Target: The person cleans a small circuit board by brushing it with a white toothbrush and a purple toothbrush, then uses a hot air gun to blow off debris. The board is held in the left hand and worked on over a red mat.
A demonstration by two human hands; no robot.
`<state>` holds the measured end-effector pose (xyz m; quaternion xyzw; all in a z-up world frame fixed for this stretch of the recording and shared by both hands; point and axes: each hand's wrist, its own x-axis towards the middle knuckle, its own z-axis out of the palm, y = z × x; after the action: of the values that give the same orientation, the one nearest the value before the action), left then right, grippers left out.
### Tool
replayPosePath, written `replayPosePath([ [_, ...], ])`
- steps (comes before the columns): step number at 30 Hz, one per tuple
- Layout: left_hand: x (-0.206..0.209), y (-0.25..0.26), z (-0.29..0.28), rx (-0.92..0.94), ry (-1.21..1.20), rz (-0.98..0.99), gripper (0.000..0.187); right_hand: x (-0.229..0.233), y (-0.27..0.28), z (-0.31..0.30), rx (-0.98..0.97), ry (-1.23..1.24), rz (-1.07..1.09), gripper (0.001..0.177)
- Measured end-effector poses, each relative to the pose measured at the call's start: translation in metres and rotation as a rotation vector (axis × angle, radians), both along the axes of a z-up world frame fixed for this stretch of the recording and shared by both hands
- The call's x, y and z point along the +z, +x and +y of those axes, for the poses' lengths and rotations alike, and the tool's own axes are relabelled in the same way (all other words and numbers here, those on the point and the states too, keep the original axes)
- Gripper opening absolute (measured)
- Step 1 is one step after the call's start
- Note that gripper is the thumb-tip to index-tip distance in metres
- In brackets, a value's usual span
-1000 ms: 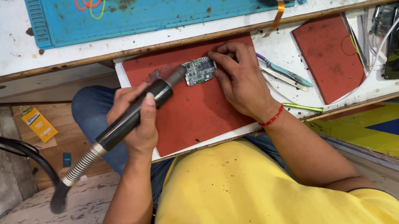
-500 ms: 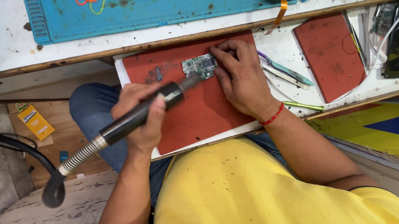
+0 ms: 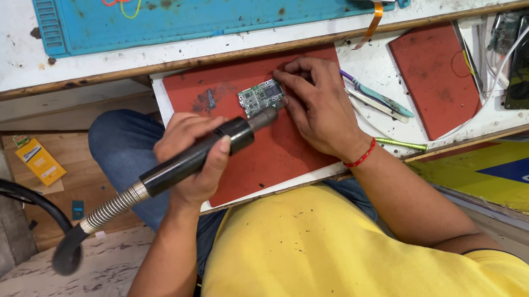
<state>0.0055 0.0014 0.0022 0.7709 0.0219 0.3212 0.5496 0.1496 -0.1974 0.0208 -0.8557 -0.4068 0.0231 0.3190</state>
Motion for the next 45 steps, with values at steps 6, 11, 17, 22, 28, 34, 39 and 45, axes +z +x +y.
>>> replayPosePath([
  [6,-0.010,0.005,-0.001,0.015,-0.026,-0.030,0.028,0.000,-0.001,0.003,-0.005,0.019,-0.003,0.038],
  [11,-0.014,-0.001,-0.001,0.130,-0.092,0.015,0.031,-0.001,-0.001,0.003,-0.038,0.029,0.033,0.035],
  [17,-0.013,-0.001,0.000,0.091,-0.051,0.025,0.031,-0.001,0.000,0.002,-0.022,0.019,0.048,0.040],
  [22,-0.011,-0.001,-0.002,0.166,-0.094,0.047,0.030,0.002,-0.001,0.000,-0.004,0.002,0.043,0.042],
  [28,-0.011,-0.003,0.000,0.109,-0.094,0.028,0.028,0.003,-0.002,0.000,0.056,-0.030,-0.043,0.044],
  [34,-0.008,-0.006,-0.001,0.128,-0.132,0.023,0.026,-0.003,-0.004,0.000,-0.051,-0.017,0.074,0.042],
  [39,-0.003,-0.004,0.000,0.070,-0.111,-0.007,0.027,0.003,0.000,-0.001,0.019,-0.026,0.023,0.057],
  [45,-0.009,-0.005,0.001,0.044,-0.070,0.024,0.026,0.006,-0.007,0.001,0.063,-0.135,-0.098,0.064],
])
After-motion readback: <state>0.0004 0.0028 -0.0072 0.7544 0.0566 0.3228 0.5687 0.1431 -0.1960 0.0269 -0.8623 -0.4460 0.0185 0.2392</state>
